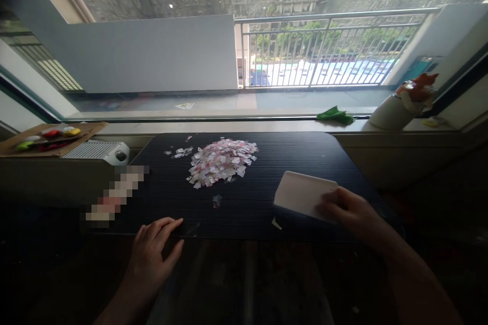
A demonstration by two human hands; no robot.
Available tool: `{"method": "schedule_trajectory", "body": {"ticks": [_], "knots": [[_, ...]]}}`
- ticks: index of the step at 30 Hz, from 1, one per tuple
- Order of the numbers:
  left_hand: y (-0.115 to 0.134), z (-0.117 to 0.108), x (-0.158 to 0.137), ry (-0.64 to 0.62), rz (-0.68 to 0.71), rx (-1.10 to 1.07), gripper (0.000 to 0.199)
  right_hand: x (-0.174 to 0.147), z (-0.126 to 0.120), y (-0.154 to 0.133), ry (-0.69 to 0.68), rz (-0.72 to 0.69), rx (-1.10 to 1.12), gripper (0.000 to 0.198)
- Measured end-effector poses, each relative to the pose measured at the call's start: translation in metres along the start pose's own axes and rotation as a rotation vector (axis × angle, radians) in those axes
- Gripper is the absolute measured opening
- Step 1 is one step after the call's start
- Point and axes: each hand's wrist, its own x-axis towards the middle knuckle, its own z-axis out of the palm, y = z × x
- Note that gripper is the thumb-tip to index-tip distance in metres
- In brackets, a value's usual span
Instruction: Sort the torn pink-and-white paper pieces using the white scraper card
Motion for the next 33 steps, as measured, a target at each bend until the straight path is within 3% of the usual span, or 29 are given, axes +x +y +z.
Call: {"method": "schedule_trajectory", "body": {"ticks": [1, 3, 8, 17, 20, 23, 27, 33], "knots": [[-0.002, 0.0, 0.0, -0.016, 0.01, 0.003, 0.032, 0.004, 0.003, -0.001, -0.106, 0.053, 0.034, 0.023], [-0.004, 0.001, -0.001, -0.015, 0.015, 0.001, 0.032, 0.009, 0.008, -0.002, -0.158, 0.089, 0.062, 0.024], [-0.005, 0.002, 0.001, 0.024, 0.024, 0.004, 0.032, 0.002, 0.011, 0.0, -0.224, 0.097, 0.084, 0.018], [-0.007, 0.002, 0.003, 0.095, 0.112, 0.031, 0.031, -0.018, -0.003, 0.001, -0.397, 0.196, 0.164, 0.031], [-0.006, 0.002, 0.003, 0.109, 0.131, 0.025, 0.03, -0.027, -0.012, 0.001, -0.407, 0.177, 0.15, 0.032], [-0.004, 0.002, 0.003, 0.107, 0.125, 0.016, 0.029, -0.029, -0.011, -0.005, -0.312, 0.078, 0.12, 0.034], [0.0, 0.001, 0.002, 0.098, 0.082, 0.01, 0.029, -0.013, 0.029, -0.023, -0.186, -0.027, 0.234, 0.036], [0.003, 0.002, -0.003, 0.013, 0.004, -0.024, 0.034, 0.021, 0.116, -0.052, -0.251, -0.181, 0.287, 0.024]]}}
